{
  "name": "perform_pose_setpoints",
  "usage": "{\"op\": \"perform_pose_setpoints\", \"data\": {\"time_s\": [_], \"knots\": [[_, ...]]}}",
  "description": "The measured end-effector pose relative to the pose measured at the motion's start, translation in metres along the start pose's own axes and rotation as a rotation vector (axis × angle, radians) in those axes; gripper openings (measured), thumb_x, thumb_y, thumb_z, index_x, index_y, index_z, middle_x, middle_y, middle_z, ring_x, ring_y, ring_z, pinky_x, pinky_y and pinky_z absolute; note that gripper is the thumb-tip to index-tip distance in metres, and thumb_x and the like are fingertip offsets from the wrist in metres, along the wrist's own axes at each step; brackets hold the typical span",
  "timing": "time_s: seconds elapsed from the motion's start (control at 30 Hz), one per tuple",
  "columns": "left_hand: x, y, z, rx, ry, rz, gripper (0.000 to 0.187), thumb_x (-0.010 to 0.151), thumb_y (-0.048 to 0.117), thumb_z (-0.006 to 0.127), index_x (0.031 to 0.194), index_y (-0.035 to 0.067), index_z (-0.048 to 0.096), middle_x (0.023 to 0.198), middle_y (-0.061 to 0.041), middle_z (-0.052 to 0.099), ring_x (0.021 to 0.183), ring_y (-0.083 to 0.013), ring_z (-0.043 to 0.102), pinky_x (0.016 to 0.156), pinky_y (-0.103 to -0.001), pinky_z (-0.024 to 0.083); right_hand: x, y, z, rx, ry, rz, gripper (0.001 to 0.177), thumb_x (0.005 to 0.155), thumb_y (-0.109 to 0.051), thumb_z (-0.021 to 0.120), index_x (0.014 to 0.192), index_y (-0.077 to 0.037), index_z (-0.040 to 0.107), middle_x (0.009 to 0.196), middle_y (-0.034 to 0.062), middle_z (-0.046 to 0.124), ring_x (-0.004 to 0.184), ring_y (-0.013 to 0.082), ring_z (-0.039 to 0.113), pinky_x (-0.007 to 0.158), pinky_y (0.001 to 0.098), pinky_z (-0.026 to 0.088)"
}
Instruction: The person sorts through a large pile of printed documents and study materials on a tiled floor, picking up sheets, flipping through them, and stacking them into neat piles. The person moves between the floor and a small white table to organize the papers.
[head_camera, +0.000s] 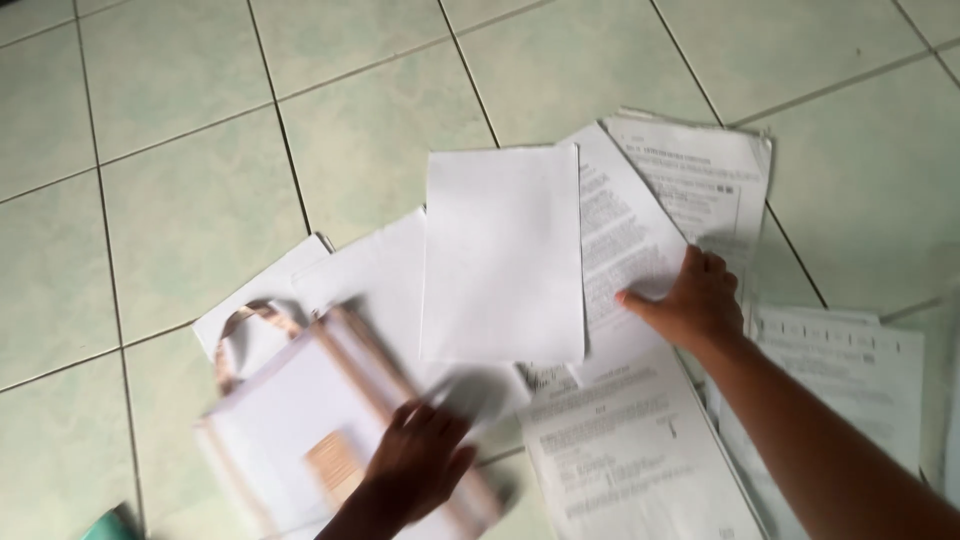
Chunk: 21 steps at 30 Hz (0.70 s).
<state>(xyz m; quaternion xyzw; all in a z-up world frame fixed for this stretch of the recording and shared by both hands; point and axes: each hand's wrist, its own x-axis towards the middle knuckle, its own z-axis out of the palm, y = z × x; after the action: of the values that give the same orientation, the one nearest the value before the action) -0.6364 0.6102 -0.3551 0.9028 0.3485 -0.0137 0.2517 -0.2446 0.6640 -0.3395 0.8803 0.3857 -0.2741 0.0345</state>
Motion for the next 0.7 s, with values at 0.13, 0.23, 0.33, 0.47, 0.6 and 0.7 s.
{"op": "perform_pose_setpoints", "data": {"time_s": [0.13, 0.23, 0.33, 0.47, 0.6, 0.7], "knots": [[-0.022, -0.023, -0.006, 0.071, -0.389, -0.353, 0.034, 0.104, 0.043, 0.052, 0.114, 0.013, 0.063, 0.107, -0.010, 0.070, 0.105, -0.0271, 0.065, 0.107, -0.045, 0.042, 0.005, -0.018, -0.010, -0.070, 0.025, 0.089, 0.130, 0.057, -0.066, 0.093, 0.151, 0.001, 0.032, 0.152, 0.0234, 0.035, 0.138, 0.0426, 0.038, 0.101, 0.0538, 0.050], [-0.016, -0.040, -0.014, 0.092, -0.410, -0.485, 0.035, 0.106, 0.046, 0.048, 0.114, 0.016, 0.064, 0.105, -0.008, 0.072, 0.098, -0.0245, 0.068, 0.101, -0.041, 0.049, 0.011, -0.021, -0.022, -0.050, 0.027, 0.114, 0.128, 0.054, -0.061, 0.099, 0.146, 0.004, 0.039, 0.147, 0.0254, 0.042, 0.136, 0.0427, 0.041, 0.101, 0.0529, 0.048], [0.013, -0.049, -0.028, 0.071, -0.040, -0.436, 0.032, 0.102, 0.041, 0.048, 0.108, 0.016, 0.068, 0.103, -0.005, 0.074, 0.094, -0.0201, 0.071, 0.086, -0.036, 0.059, 0.023, -0.017, -0.034, 0.012, -0.038, 0.115, 0.106, 0.058, -0.052, 0.097, 0.138, 0.002, 0.054, 0.140, 0.0232, 0.057, 0.130, 0.0384, 0.054, 0.102, 0.0485, 0.051], [0.098, -0.045, -0.037, -0.060, 0.388, -0.627, 0.046, 0.095, 0.042, 0.059, 0.124, 0.008, 0.059, 0.123, -0.014, 0.063, 0.114, -0.0278, 0.061, 0.077, -0.044, 0.060, 0.033, -0.010, -0.041, 0.199, -0.170, 0.031, 0.068, 0.071, -0.033, 0.085, 0.131, -0.004, 0.069, 0.127, 0.0160, 0.077, 0.117, 0.0286, 0.073, 0.102, 0.0407, 0.057], [0.156, -0.022, -0.044, -0.189, 0.340, -1.055, 0.066, 0.085, 0.057, 0.070, 0.130, 0.011, 0.055, 0.132, -0.011, 0.053, 0.123, -0.0282, 0.051, 0.093, -0.047, 0.053, 0.039, 0.006, -0.042, 0.315, -0.211, -0.081, 0.057, 0.087, -0.023, 0.073, 0.141, -0.012, 0.057, 0.133, 0.0121, 0.071, 0.120, 0.0259, 0.068, 0.104, 0.0408, 0.050], [0.176, -0.005, -0.049, -0.163, 0.311, -1.105, 0.077, 0.079, 0.060, 0.076, 0.133, 0.011, 0.054, 0.133, -0.010, 0.049, 0.124, -0.0277, 0.049, 0.101, -0.045, 0.047, 0.044, 0.024, -0.044, 0.442, -0.206, -0.009, 0.056, 0.092, -0.021, 0.067, 0.145, -0.011, 0.052, 0.132, 0.0160, 0.070, 0.119, 0.0294, 0.068, 0.104, 0.0442, 0.051]]}}
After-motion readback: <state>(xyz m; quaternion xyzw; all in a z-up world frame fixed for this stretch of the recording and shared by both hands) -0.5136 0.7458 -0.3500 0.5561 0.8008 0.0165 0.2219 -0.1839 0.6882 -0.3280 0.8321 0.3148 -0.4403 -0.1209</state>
